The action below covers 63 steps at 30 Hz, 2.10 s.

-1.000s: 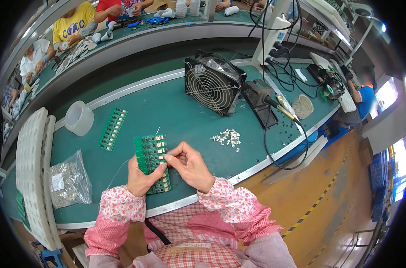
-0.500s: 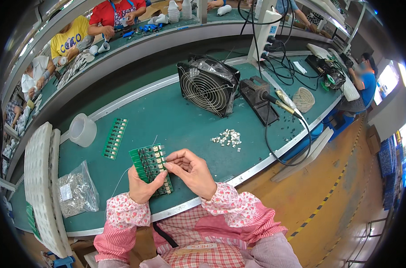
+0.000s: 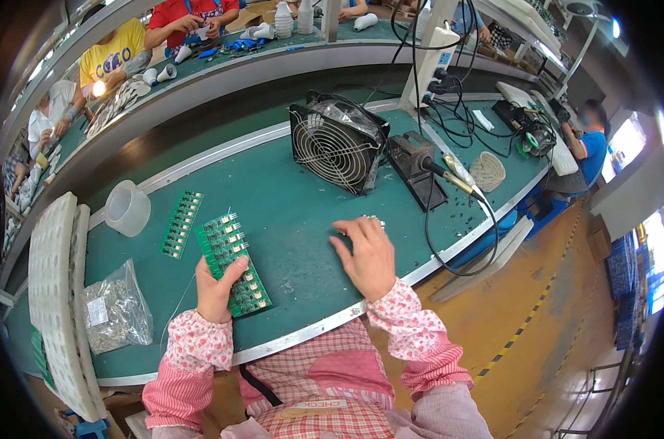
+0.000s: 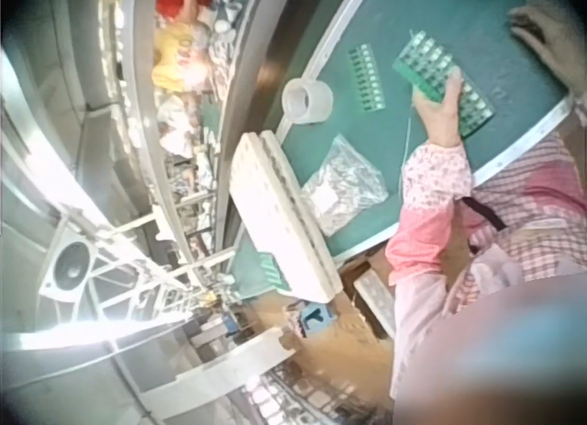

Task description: The person solders electronic components onto a green PCB strip using a soldering iron and solder wire.

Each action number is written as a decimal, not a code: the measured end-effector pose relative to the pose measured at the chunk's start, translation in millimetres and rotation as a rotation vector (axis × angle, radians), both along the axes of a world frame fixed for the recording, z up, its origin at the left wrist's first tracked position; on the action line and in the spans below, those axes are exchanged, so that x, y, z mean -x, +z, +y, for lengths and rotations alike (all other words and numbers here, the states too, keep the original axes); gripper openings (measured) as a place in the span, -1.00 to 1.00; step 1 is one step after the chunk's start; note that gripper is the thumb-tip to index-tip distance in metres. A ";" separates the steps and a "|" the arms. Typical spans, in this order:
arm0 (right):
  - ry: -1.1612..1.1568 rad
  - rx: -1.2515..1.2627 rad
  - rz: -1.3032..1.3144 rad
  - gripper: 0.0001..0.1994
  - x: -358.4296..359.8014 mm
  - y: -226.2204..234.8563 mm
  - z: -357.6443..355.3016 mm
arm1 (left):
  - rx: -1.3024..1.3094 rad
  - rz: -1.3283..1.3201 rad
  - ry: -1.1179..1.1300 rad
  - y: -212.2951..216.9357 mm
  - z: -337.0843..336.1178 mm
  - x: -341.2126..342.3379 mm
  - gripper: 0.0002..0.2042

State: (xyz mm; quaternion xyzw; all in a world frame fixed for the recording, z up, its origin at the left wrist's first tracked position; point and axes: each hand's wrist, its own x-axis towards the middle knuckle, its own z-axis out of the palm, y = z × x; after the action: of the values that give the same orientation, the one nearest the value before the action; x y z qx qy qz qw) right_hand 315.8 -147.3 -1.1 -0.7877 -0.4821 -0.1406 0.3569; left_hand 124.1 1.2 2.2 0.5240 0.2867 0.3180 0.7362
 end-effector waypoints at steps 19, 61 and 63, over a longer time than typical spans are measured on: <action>0.103 0.099 -0.255 -0.87 2.3 0.4 2.9 | 0.224 -0.191 -0.180 0.6 5.1 6.8 -0.80; 0.382 -0.298 1.317 -0.88 82.2 -1.4 56.6 | -0.170 -0.074 -0.088 -1.2 -4.3 3.6 -0.70; 0.393 -0.300 1.315 -0.87 82.3 -4.6 55.1 | -0.183 -0.076 -0.100 -2.6 -4.0 3.0 -0.70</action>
State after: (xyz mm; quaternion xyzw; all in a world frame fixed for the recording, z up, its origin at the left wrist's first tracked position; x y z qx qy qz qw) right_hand 233.5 -92.3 -5.6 -0.5499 -0.2751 0.3669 0.6981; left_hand 121.2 -2.8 -0.4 0.5903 0.2018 0.3251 0.7107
